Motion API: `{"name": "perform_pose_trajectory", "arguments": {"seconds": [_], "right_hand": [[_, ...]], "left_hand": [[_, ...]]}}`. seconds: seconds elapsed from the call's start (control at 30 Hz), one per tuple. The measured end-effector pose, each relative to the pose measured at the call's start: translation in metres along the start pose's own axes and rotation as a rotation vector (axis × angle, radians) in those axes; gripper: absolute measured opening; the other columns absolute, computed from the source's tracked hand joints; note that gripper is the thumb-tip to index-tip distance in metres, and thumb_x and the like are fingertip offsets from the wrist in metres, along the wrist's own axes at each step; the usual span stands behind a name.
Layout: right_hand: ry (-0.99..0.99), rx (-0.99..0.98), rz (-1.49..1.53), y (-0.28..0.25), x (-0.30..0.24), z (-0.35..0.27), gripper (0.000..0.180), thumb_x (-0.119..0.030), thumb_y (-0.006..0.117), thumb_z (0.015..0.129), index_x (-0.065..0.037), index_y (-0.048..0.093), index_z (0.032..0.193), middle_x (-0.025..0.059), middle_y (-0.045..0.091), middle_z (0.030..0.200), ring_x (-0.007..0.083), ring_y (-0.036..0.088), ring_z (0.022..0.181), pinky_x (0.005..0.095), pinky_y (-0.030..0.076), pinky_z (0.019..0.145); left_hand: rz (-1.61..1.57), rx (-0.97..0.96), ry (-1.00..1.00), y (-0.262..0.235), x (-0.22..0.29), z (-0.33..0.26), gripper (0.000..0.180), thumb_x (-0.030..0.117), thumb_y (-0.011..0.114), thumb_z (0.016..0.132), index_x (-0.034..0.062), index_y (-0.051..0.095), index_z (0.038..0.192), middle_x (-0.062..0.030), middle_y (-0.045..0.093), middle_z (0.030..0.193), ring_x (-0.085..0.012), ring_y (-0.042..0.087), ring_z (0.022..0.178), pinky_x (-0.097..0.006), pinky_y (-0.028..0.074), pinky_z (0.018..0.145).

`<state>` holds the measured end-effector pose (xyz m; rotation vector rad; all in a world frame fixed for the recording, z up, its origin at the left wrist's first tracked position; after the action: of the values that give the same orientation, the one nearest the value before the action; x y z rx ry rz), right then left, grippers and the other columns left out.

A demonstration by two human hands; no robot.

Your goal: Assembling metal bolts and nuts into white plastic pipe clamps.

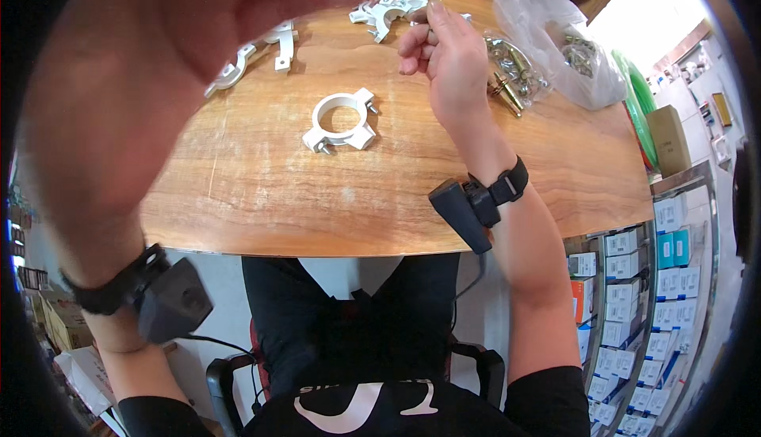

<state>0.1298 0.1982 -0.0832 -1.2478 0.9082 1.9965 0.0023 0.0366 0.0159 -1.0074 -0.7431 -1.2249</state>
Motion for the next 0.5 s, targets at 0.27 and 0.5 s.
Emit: {"name": "perform_pose_trajectory", "arguments": {"seconds": [0.27, 0.5], "right_hand": [[0.029, 0.079, 0.018, -0.009, 0.014, 0.011, 0.032, -0.031, 0.043, 0.095, -0.002, 0.052, 0.086, 0.0067, 0.057, 0.065, 0.0126, 0.052, 0.048, 0.0237, 0.044, 0.045], [0.052, 0.039, 0.056, -0.005, 0.011, 0.011, 0.031, -0.029, 0.042, 0.095, -0.004, 0.053, 0.082, 0.0065, 0.057, 0.064, 0.0124, 0.051, 0.048, 0.0232, 0.044, 0.045]], "left_hand": [[0.207, -0.040, -0.137, 0.005, -0.071, -0.023, 0.037, 0.027, 0.052, 0.091, 0.0031, 0.056, 0.119, -0.0105, 0.064, 0.106, -0.0162, 0.061, 0.098, -0.028, 0.048, 0.086], [0.295, 0.079, -0.124, -0.004, -0.095, -0.014, 0.034, 0.024, 0.054, 0.091, 0.0022, 0.057, 0.116, -0.0104, 0.064, 0.106, -0.0147, 0.061, 0.096, -0.027, 0.047, 0.084]]}}
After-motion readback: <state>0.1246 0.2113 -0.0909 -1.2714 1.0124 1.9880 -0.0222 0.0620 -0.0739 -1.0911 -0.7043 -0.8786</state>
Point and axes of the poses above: each hand's wrist, its own z-axis towards the middle knuckle, its own y-axis out of the palm, x = y × z, the point moved 4 cm from there along z, towards the middle knuckle
